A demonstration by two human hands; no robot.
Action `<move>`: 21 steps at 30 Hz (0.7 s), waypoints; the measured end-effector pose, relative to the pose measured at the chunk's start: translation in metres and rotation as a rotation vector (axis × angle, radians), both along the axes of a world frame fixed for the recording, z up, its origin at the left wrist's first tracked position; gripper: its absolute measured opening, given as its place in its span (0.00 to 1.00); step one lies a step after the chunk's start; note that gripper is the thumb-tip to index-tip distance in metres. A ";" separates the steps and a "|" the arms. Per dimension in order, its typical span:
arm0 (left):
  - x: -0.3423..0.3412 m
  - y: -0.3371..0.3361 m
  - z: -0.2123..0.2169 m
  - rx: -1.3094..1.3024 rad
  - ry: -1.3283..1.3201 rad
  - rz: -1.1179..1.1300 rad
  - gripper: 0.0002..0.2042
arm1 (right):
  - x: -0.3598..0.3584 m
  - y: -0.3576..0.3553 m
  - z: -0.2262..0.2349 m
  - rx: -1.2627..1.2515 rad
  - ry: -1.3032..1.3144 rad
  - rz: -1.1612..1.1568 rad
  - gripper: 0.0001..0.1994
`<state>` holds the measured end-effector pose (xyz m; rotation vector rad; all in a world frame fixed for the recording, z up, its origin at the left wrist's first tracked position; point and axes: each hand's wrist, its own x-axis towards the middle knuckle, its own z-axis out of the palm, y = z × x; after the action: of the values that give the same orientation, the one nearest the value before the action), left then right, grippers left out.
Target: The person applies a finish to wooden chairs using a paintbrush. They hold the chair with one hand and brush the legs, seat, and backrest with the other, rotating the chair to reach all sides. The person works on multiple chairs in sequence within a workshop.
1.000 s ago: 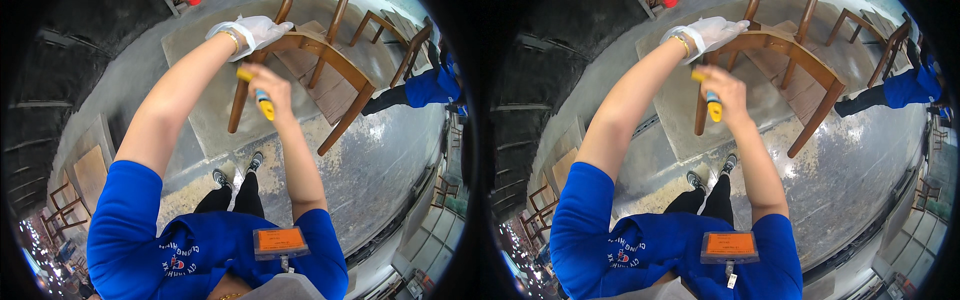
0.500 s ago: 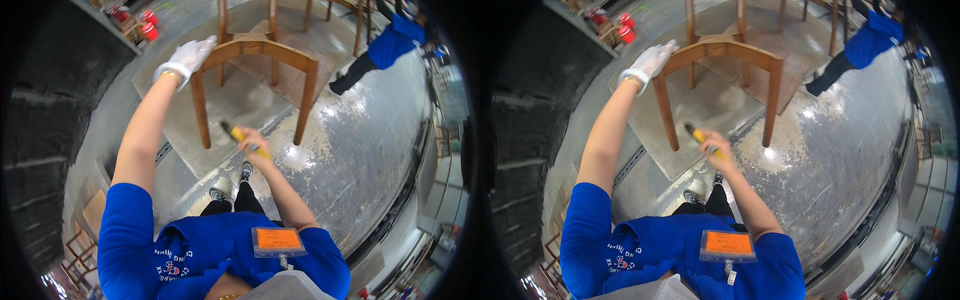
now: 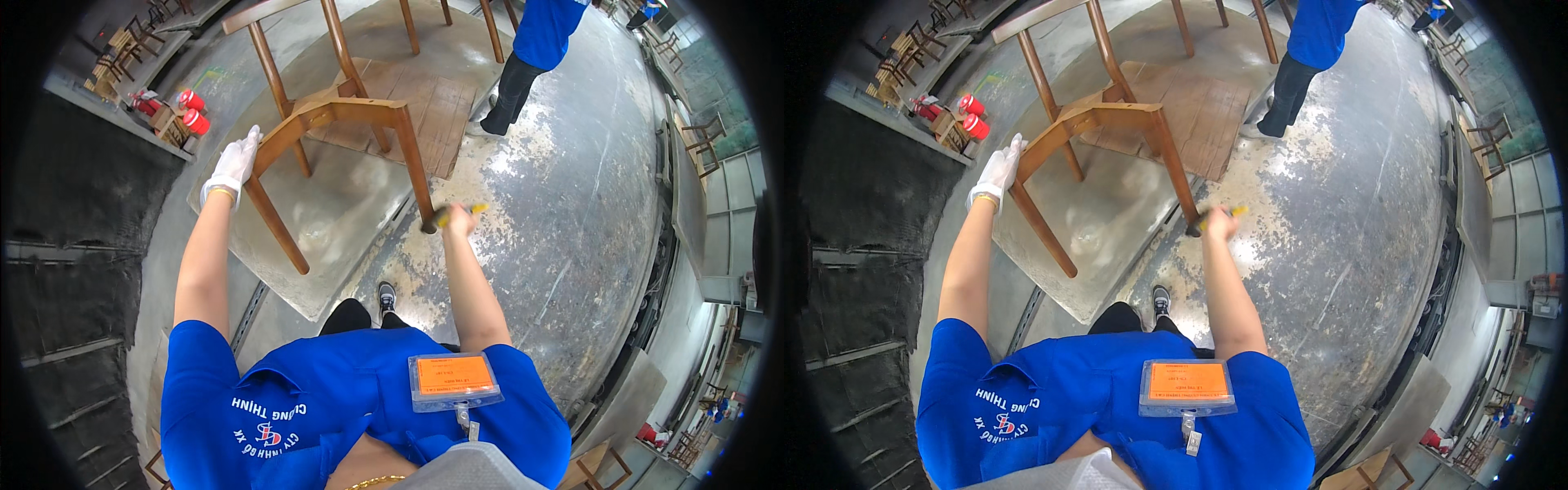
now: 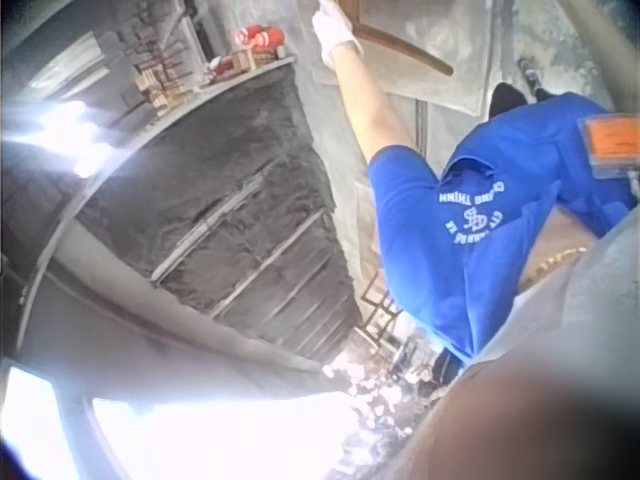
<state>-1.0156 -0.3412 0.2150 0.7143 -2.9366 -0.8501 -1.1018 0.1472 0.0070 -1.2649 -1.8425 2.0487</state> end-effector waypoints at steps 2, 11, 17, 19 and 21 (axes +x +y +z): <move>0.004 0.009 0.001 0.073 0.014 0.097 0.38 | -0.027 -0.031 0.043 -0.259 0.311 0.209 0.10; -0.002 0.021 0.009 0.199 -0.050 0.224 0.41 | -0.031 0.032 0.014 -0.617 0.148 0.212 0.13; -0.005 0.035 0.025 0.116 -0.252 -0.013 0.36 | 0.065 0.189 -0.099 -0.380 -0.027 -0.202 0.28; -0.017 0.039 0.023 0.067 -0.401 -0.018 0.26 | 0.084 0.228 -0.101 -0.283 -0.111 -0.271 0.16; -0.037 0.043 0.015 -0.061 -0.418 -0.120 0.25 | 0.089 0.252 -0.097 -0.219 -0.108 -0.323 0.13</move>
<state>-1.0521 -0.2978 0.2298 0.8064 -3.3877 -0.6835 -1.0132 0.3987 -0.0905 -1.6344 -1.3638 2.0758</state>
